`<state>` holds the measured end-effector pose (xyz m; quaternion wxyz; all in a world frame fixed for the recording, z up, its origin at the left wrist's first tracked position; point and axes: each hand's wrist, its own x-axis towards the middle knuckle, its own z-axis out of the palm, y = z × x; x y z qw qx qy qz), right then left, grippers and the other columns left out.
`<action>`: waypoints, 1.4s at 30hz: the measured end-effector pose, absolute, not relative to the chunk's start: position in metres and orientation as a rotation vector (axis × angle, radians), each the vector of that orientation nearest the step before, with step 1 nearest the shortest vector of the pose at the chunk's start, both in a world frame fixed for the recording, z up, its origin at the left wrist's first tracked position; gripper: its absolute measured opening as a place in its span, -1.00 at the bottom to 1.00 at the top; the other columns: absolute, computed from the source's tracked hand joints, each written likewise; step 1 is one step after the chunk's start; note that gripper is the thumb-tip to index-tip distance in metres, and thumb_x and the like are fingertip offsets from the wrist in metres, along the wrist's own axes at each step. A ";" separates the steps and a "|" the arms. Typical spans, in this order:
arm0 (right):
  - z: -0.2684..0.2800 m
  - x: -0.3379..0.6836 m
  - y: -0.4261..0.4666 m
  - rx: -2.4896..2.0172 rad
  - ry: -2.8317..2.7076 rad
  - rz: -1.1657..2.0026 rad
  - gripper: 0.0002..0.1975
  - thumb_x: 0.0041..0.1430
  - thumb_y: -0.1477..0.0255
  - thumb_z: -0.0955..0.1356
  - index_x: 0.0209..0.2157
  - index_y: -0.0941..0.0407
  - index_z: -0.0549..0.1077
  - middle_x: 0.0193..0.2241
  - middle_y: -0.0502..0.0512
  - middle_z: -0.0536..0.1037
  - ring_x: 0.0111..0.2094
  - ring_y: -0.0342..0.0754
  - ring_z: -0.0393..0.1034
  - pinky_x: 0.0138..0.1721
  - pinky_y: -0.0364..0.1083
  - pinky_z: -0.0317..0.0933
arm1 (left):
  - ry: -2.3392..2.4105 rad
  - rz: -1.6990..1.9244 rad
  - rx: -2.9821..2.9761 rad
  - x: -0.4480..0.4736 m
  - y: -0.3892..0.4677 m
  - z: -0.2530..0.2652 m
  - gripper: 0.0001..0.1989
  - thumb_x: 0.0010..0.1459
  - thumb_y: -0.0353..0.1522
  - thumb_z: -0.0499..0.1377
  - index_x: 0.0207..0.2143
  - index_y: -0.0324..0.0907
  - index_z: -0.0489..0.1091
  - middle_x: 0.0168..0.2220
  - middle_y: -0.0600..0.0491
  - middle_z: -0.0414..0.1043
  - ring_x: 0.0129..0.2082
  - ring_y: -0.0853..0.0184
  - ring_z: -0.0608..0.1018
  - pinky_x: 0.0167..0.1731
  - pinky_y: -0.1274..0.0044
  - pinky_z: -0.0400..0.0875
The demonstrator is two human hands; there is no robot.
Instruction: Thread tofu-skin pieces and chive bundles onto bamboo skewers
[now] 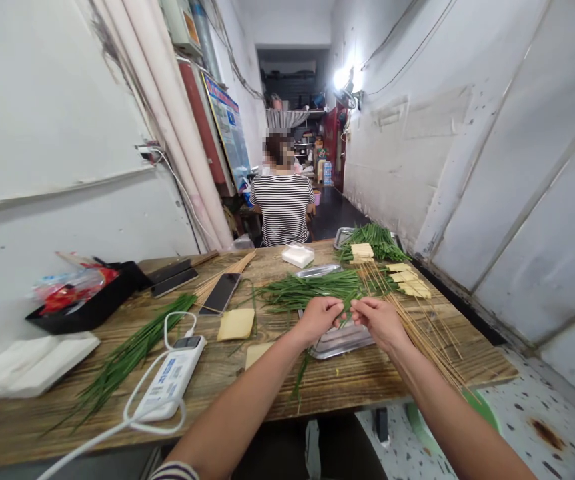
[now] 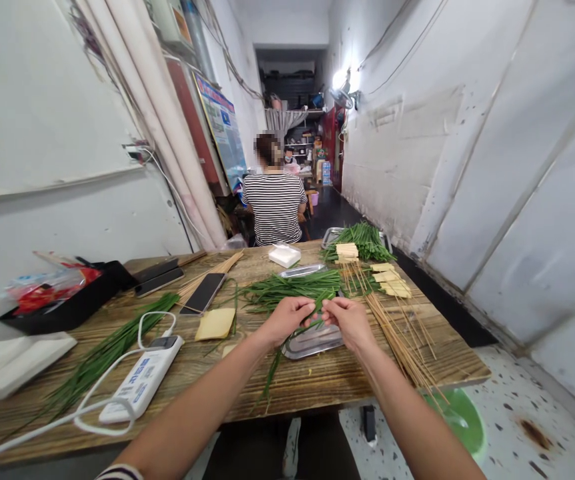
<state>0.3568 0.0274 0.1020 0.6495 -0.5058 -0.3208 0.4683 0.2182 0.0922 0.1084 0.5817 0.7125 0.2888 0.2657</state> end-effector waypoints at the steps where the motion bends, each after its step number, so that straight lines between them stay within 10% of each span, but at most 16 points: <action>1: 0.102 0.357 0.027 -1.153 -0.718 1.058 -0.65 -0.35 0.21 0.54 -0.64 0.19 0.46 -0.68 0.00 0.45 -0.66 -0.22 0.27 -0.61 -0.20 0.17 | 0.681 0.621 1.684 0.218 0.092 0.108 -0.73 0.06 -0.23 0.07 -0.50 -0.27 0.36 -0.59 0.13 0.30 -0.64 0.49 0.26 -0.58 0.64 0.09; 21: 0.110 0.375 0.023 -1.314 -1.046 0.874 -0.59 -0.10 0.06 0.41 -0.47 0.17 0.48 -0.64 0.02 0.43 -0.63 -0.15 0.26 -0.57 -0.12 0.15 | 0.780 0.554 1.778 0.206 0.088 0.115 -0.63 0.05 -0.14 0.06 -0.63 -0.22 0.29 -0.74 0.22 0.02 -0.69 0.50 0.08 -0.61 0.61 -0.06; 27: 0.132 0.381 0.008 -1.646 -1.685 -0.134 -0.75 0.18 0.32 0.29 -0.21 0.13 0.52 -0.41 0.17 0.47 -0.32 0.02 0.30 -0.33 -0.05 0.16 | 0.831 0.606 1.996 0.208 0.094 0.115 -0.72 0.03 -0.33 0.02 -0.69 -0.23 0.27 -0.73 0.20 0.08 -0.63 0.47 0.15 -0.56 0.60 -0.04; 33: 0.126 0.339 0.016 -1.903 -2.303 -0.300 -0.83 0.14 0.59 0.28 -0.36 0.20 0.52 -0.43 0.19 0.51 -0.34 -0.01 0.35 -0.37 -0.11 0.08 | 0.799 0.524 1.983 0.211 0.092 0.110 -0.76 -0.01 -0.38 0.02 -0.69 -0.23 0.28 -0.72 0.20 0.10 -0.63 0.47 0.14 -0.57 0.59 -0.04; 42: 0.137 0.371 0.020 -1.857 -2.322 0.003 -0.75 0.10 0.47 0.33 -0.63 0.11 0.50 -0.61 0.07 0.50 -0.55 -0.13 0.28 -0.52 -0.15 -0.10 | 0.746 0.391 1.978 0.193 0.093 0.126 -0.63 0.09 -0.19 0.05 -0.61 -0.26 0.37 -0.73 0.19 0.09 -0.67 0.47 0.12 -0.61 0.59 -0.05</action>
